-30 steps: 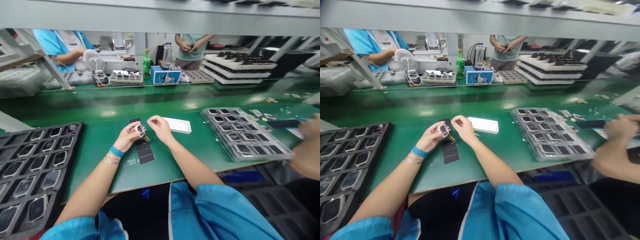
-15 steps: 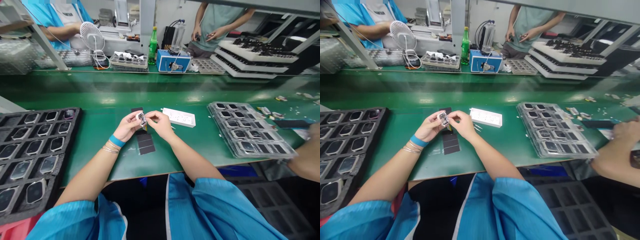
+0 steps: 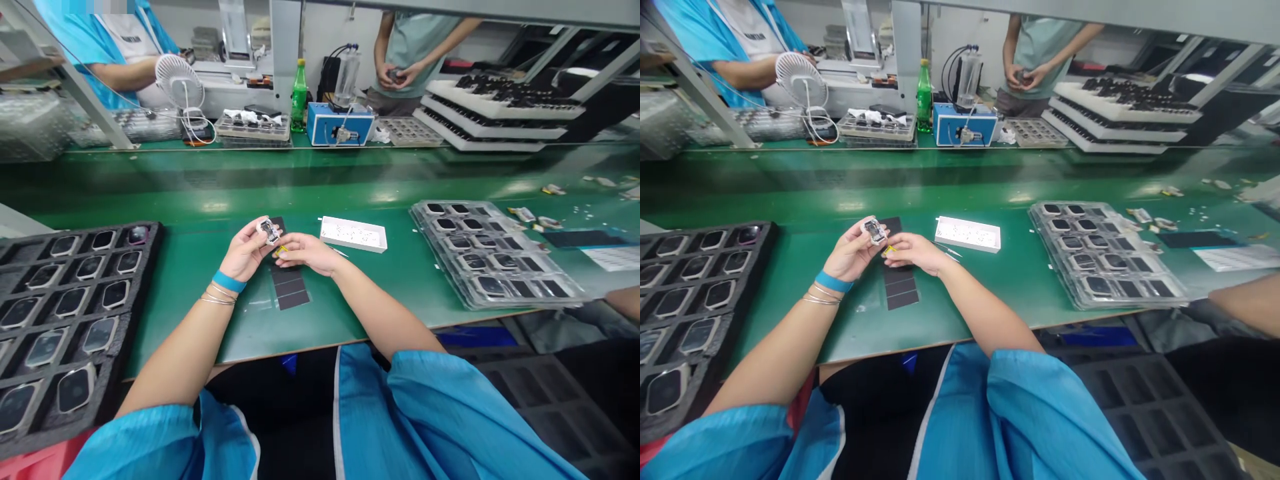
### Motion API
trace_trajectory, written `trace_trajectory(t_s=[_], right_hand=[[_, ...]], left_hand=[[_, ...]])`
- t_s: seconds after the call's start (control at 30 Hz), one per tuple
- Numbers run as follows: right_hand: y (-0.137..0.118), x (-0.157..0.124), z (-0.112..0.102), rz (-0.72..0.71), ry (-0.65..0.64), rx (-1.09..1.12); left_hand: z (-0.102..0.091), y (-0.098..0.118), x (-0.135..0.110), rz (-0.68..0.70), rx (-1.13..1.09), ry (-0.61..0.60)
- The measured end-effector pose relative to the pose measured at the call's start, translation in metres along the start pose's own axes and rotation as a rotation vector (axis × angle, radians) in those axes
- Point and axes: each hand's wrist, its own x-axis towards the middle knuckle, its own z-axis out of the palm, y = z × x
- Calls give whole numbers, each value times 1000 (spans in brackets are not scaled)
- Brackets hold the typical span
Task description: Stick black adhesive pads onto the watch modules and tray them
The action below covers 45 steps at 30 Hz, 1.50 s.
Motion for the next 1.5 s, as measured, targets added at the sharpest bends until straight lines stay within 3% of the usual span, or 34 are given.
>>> trace_trajectory(t_s=[0.13, 0.33, 0.5, 0.6, 0.9, 1.07, 1.2, 1.37, 1.5], right_hand=[[-10, -5, -13, 28, 44, -48], [-30, -19, -19, -171, -33, -110], [-24, -16, -11, -568, 275, -701], [-17, -12, -7, -688, 289, -923], [2, 1, -8, -625, 306, -1015], [8, 6, -10, -384, 419, -870], [10, 7, -12, -159, 304, -1145], [6, 4, -3, -167, 214, -1321], [0, 1, 2, -151, 220, -1365]], left_hand=[[0, 4, 1, -11, -17, 12], [4, 6, -3, -140, 12, -30], [8, 1, -5, -305, 78, -74], [10, -3, -6, -366, 80, -84], [18, -12, -6, -371, 188, 39], [14, -7, -2, -370, 224, 154], [7, 2, 1, -390, 187, 212], [11, 2, -1, -413, 159, 200], [14, 2, -5, -418, 225, 196]])
